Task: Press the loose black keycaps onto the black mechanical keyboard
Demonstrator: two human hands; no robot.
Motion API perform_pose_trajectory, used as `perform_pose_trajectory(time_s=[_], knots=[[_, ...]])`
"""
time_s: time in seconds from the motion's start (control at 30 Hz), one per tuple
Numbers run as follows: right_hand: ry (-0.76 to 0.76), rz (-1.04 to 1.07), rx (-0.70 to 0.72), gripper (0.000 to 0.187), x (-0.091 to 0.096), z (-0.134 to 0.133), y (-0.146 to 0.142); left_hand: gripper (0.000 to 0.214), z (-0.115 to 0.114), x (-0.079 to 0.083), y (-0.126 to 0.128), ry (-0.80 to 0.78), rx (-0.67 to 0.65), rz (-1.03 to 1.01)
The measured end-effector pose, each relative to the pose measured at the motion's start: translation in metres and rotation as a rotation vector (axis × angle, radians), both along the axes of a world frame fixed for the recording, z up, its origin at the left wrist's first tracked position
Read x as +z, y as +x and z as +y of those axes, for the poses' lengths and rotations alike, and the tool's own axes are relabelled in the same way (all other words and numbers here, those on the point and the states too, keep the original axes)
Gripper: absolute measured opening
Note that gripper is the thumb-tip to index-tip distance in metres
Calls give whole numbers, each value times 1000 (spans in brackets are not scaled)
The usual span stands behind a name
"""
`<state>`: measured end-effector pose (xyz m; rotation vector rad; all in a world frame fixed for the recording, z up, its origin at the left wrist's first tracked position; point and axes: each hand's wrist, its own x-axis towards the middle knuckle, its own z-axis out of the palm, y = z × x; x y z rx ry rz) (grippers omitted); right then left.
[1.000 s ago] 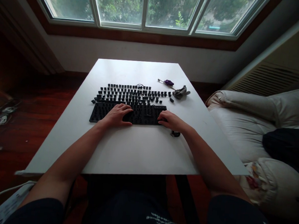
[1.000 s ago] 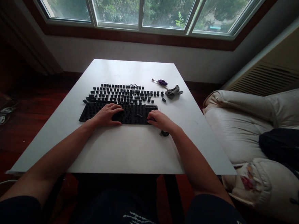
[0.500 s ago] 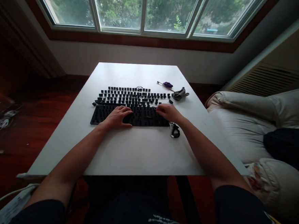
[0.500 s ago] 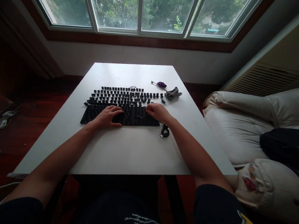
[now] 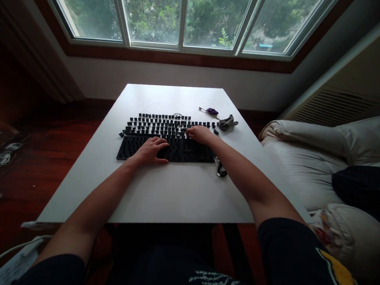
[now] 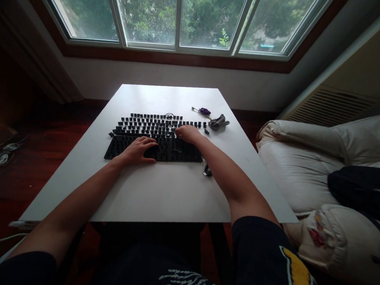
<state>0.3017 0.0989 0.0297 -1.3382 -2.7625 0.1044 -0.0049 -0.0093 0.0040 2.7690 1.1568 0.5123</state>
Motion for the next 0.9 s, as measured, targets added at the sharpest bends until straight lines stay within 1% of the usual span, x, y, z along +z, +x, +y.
perform_pose_trajectory(time_s=[0.2, 0.33, 0.47, 0.63, 0.77, 0.9], knots=[[-19, -68, -9, 27, 4, 1, -7, 75, 1, -1, -2, 14, -23, -5], [-24, -74, -9, 26, 4, 2, -8, 76, 2, -1, -2, 10, -27, -11], [-39, -69, 25, 24, 5, 5, -6, 75, 1, 1, -2, 3, -30, -8], [-115, -108, 72, 25, 9, 9, -10, 74, -1, 4, -3, 2, -49, 4], [-85, -116, 94, 21, 9, 11, -14, 75, -1, 3, -4, 7, -44, 2], [-25, -10, 74, 16, 8, 8, -9, 76, 0, 1, -5, 17, -43, 11]])
